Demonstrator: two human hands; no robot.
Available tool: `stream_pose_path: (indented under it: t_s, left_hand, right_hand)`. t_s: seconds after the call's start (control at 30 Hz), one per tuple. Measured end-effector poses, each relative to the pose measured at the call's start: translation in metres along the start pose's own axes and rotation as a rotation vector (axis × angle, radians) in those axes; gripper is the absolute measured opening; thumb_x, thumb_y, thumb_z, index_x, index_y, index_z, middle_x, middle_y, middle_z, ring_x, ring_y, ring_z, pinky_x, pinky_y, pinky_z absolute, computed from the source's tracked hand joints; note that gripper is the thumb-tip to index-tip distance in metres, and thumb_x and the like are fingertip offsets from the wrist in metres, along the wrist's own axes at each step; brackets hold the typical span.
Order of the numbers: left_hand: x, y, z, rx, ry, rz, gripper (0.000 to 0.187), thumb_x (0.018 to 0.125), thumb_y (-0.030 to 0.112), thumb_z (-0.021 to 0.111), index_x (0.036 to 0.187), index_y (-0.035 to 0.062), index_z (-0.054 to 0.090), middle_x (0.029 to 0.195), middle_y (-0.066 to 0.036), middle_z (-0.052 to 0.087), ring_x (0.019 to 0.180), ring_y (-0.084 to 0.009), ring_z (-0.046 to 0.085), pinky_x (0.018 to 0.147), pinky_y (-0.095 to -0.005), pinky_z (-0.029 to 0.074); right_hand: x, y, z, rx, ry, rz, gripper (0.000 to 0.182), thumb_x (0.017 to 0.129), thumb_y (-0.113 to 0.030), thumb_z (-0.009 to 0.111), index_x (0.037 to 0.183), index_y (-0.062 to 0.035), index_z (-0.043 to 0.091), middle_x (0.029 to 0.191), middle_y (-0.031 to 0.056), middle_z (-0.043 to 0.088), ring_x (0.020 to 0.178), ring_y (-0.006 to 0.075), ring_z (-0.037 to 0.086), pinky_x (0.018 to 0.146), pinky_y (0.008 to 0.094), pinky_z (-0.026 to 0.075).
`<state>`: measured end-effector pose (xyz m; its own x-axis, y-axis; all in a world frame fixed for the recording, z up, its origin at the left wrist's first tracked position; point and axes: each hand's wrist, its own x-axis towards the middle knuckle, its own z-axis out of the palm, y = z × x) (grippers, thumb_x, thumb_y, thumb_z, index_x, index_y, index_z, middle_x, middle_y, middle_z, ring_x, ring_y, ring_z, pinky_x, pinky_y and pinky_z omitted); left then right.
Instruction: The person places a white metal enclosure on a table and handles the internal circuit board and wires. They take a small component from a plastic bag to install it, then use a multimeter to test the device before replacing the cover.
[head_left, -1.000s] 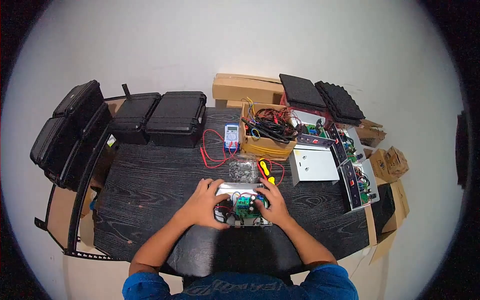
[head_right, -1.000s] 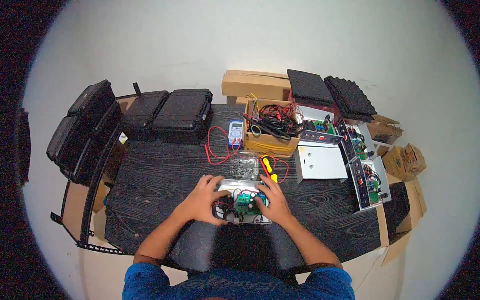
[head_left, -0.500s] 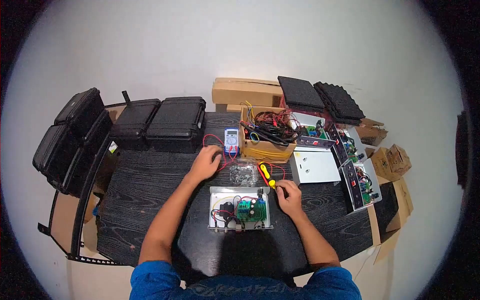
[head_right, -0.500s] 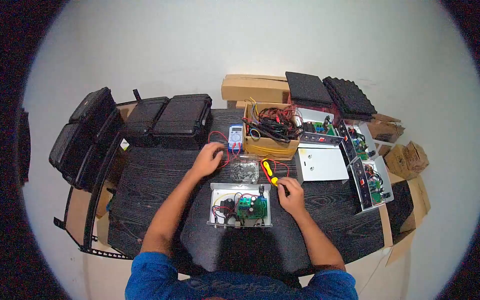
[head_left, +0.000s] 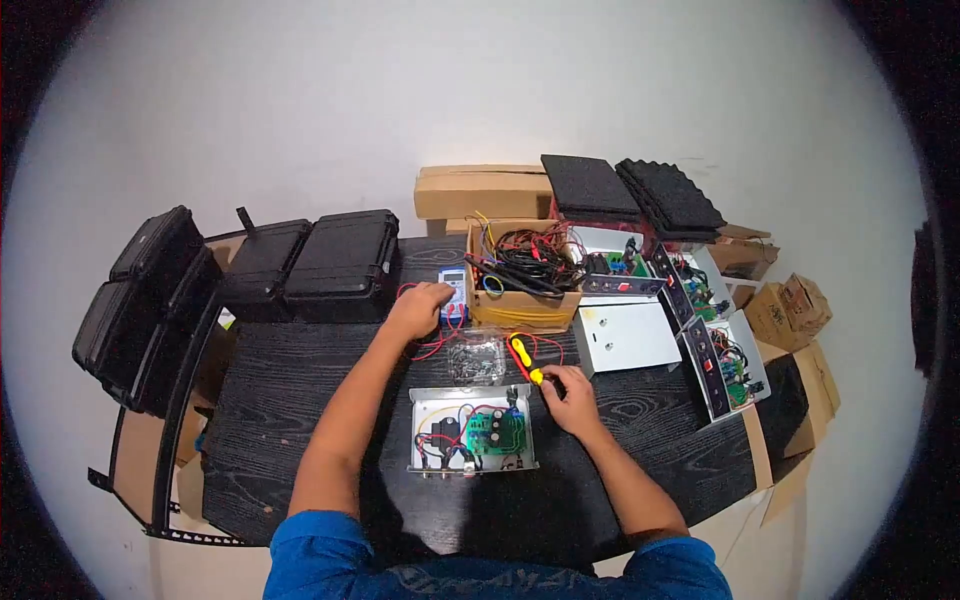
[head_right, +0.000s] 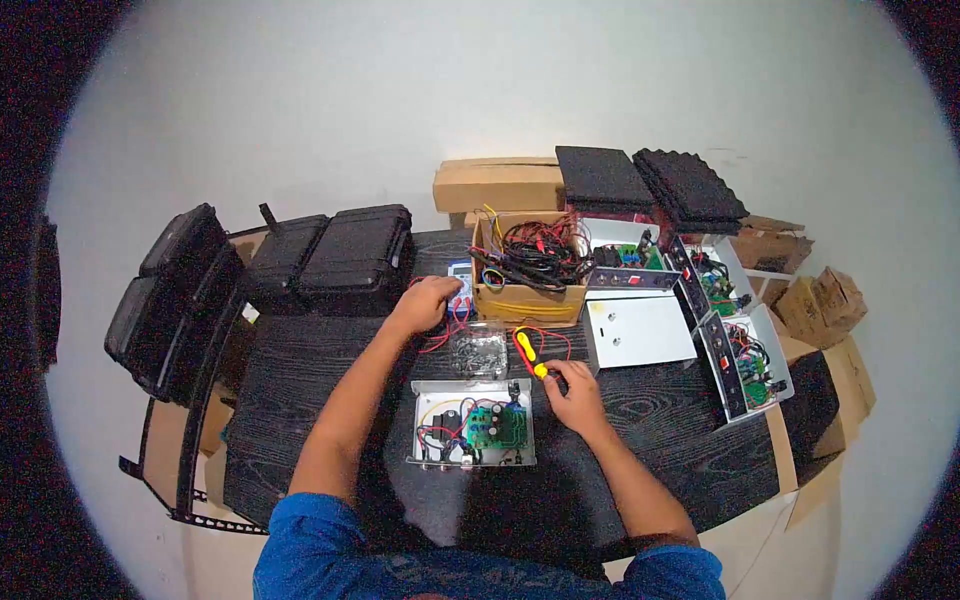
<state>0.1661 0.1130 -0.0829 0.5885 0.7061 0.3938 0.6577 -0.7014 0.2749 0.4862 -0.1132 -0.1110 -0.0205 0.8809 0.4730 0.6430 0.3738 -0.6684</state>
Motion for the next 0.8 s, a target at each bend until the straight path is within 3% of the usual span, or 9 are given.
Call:
stream_pose_path:
  t_s: [0.23,0.33,0.53,0.63,0.73,0.77,0.8]
  left_hand:
    - [0.005,-0.017,0.014,-0.064,0.052,0.001,0.048,0.087,-0.001,0.051,0.132,0.0014,0.064,0.13,-0.024,0.067,0.124,-0.0398,0.06,0.11,-0.0461,0.045]
    - [0.003,-0.003,0.005,-0.081,0.025,-0.14,0.047,0.088,-0.001,0.051,0.134,0.0004,0.063,0.132,-0.024,0.066,0.126,-0.0392,0.059,0.111,-0.0458,0.044]
    - [0.004,-0.015,0.016,-0.082,0.09,-0.036,0.048,0.087,0.0,0.052,0.134,0.0018,0.064,0.128,-0.023,0.067,0.121,-0.04,0.06,0.107,-0.0472,0.047]
    - [0.003,-0.012,0.003,-0.073,0.224,0.079,0.04,0.084,0.004,0.059,0.123,0.0025,0.068,0.123,-0.023,0.066,0.118,-0.0405,0.06,0.103,-0.047,0.05]
    - [-0.019,0.015,-0.034,0.063,-0.005,-0.135,0.033,0.08,0.015,0.068,0.11,0.0039,0.071,0.117,-0.021,0.065,0.115,-0.0404,0.06,0.099,-0.046,0.052]
    - [-0.029,0.0,-0.025,0.069,-0.02,-0.075,0.034,0.075,0.025,0.074,0.103,0.0064,0.072,0.109,-0.018,0.064,0.111,-0.0389,0.06,0.095,-0.0463,0.054]
    - [-0.036,0.012,-0.032,0.119,-0.149,-0.113,0.034,0.075,0.026,0.075,0.102,0.0068,0.072,0.109,-0.017,0.064,0.112,-0.0386,0.06,0.095,-0.0471,0.054]
  right_hand:
    - [0.0,0.002,0.002,-0.02,-0.017,0.054,0.026,0.091,-0.017,0.07,0.114,-0.0045,0.069,0.107,0.0171,0.069,0.105,0.0365,0.064,0.094,0.0435,0.051]
    - [-0.001,0.003,0.002,-0.025,-0.011,0.046,0.026,0.091,-0.017,0.071,0.114,-0.005,0.069,0.107,0.0168,0.069,0.106,0.0364,0.064,0.095,0.0434,0.051]
    - [0.0,0.0,0.002,-0.025,-0.004,0.05,0.025,0.091,-0.017,0.07,0.113,-0.0054,0.069,0.108,0.0164,0.069,0.106,0.036,0.064,0.095,0.0435,0.051]
    - [0.0,0.003,0.003,-0.03,0.0,0.054,0.026,0.09,-0.017,0.07,0.113,-0.0057,0.069,0.109,0.0161,0.069,0.107,0.0358,0.064,0.096,0.0436,0.051]
    - [0.0,0.007,0.004,-0.014,0.002,0.039,0.026,0.09,-0.018,0.071,0.113,-0.0056,0.069,0.108,0.016,0.069,0.106,0.0357,0.064,0.096,0.0438,0.051]
    - [0.0,0.006,0.004,-0.013,0.0,0.056,0.026,0.09,-0.018,0.071,0.113,-0.0055,0.069,0.108,0.016,0.069,0.106,0.0358,0.064,0.095,0.0438,0.051]
    - [0.0,0.003,0.003,-0.011,-0.005,0.075,0.026,0.09,-0.018,0.071,0.113,-0.0055,0.07,0.107,0.0159,0.07,0.106,0.0359,0.064,0.095,0.0438,0.051]
